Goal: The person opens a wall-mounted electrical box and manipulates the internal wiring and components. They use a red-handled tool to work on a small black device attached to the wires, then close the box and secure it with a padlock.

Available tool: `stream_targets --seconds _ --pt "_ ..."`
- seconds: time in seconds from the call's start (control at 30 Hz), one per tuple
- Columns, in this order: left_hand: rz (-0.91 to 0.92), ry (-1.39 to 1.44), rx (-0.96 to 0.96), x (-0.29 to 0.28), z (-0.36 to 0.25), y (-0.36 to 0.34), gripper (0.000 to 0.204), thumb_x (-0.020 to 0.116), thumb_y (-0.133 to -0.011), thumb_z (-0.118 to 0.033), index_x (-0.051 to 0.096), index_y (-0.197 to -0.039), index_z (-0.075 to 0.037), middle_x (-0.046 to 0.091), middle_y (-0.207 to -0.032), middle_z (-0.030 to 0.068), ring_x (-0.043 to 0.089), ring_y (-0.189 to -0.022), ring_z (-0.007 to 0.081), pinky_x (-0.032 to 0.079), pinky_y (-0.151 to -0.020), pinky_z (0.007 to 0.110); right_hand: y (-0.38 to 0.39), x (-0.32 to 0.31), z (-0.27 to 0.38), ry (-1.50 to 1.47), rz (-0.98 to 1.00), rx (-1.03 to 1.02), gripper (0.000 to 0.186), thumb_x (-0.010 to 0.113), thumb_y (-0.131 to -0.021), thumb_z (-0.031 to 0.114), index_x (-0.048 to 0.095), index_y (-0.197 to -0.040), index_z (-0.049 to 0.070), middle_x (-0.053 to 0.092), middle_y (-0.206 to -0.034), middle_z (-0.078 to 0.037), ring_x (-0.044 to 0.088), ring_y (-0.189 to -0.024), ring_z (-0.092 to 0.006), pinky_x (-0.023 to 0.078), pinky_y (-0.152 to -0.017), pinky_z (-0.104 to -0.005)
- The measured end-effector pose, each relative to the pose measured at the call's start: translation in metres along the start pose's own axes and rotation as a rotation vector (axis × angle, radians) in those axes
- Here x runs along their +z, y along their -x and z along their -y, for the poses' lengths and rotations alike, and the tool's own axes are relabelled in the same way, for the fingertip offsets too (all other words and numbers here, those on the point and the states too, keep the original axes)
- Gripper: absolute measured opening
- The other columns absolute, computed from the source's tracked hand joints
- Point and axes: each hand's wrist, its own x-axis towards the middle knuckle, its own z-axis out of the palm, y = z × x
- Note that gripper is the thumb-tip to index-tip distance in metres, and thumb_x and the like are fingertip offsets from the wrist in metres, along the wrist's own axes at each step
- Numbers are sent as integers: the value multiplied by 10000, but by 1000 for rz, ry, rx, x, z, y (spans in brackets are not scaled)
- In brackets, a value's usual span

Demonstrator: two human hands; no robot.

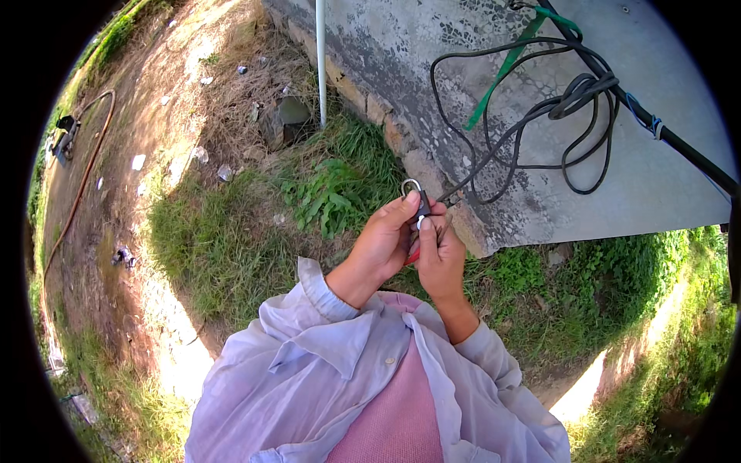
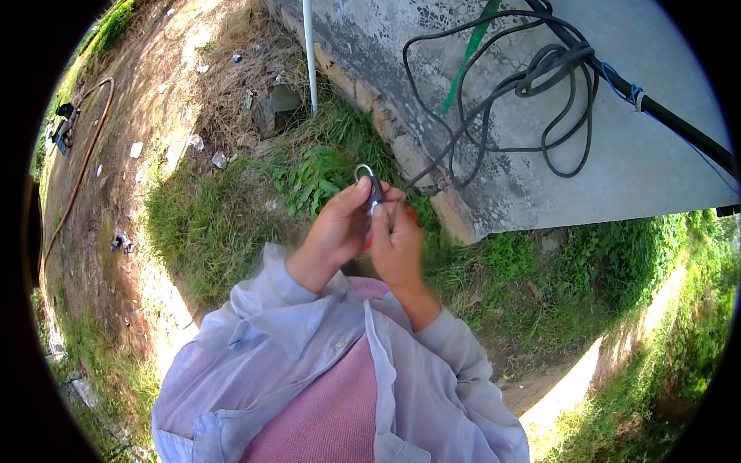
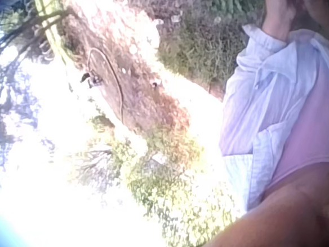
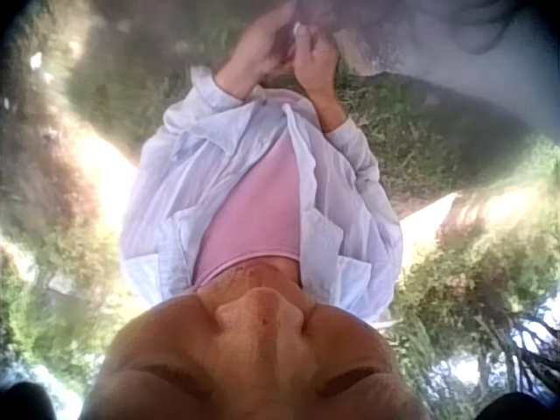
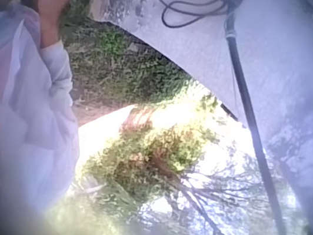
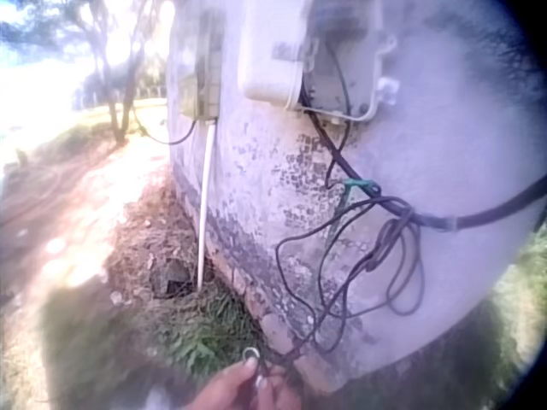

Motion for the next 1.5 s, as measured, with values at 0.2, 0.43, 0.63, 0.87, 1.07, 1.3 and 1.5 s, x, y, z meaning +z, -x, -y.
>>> stream_targets --seconds 0.2,0.43,0.63,0.87,1.07,1.3,1.5 --pt "1 10 1 -3 2 -3 288 517 -894 -289 554 -950 -9 607 -942 101 578 -827 160 477 -764 296 -1 -1 3 -53 12 79 236 439 -932 197 511 -762 51 495 -553 11 421 -452 -35 330 -426 -187" --pt "17 -2 9 -11 11 -12 311 545 -872 -308 555 -985 -18 605 -987 114 582 -815 170 495 -656 284 -3 -6 7 -164 34 298 252 436 -930 244 524 -778 63 479 -528 13 392 -411 -51 313 -402 -193" --pt "36 -24 19 -3 6 -7 278 512 -896 -297 558 -970 -33 614 -943 85 579 -735 126 488 -577 253 -5 -15 8 -608 133 521 260 434 -924 270 535 -793 70 465 -510 17 359 -382 -63 293 -387 -212" --pt "18 -18 39 -4 9 -11 277 528 -889 -292 559 -972 -30 617 -957 72 575 -837 139 468 -770 273 -6 -4 -2 79 -37 -7 231 443 -929 211 518 -775 57 475 -531 14 412 -423 -41 336 -408 -204" --pt "39 -47 60 -9 11 -10 273 520 -893 -295 564 -978 -39 618 -950 64 578 -807 128 481 -707 261 -5 -7 7 -200 31 320 246 438 -931 239 521 -781 62 459 -520 17 378 -398 -49 317 -395 -211" --pt "90 -93 71 -10 11 -8 283 509 -896 -312 567 -981 -48 618 -953 56 579 -786 117 477 -616 248 -4 -16 9 -777 105 618 251 451 -923 263 527 -781 71 443 -516 21 366 -397 -62 323 -408 -228" --pt "23 -51 100 -9 18 -13 275 528 -889 -296 567 -989 -43 614 -971 59 580 -807 128 479 -718 267 -7 -7 -9 215 -88 -152 237 465 -920 238 540 -769 72 462 -548 23 426 -462 -56 355 -444 -225"
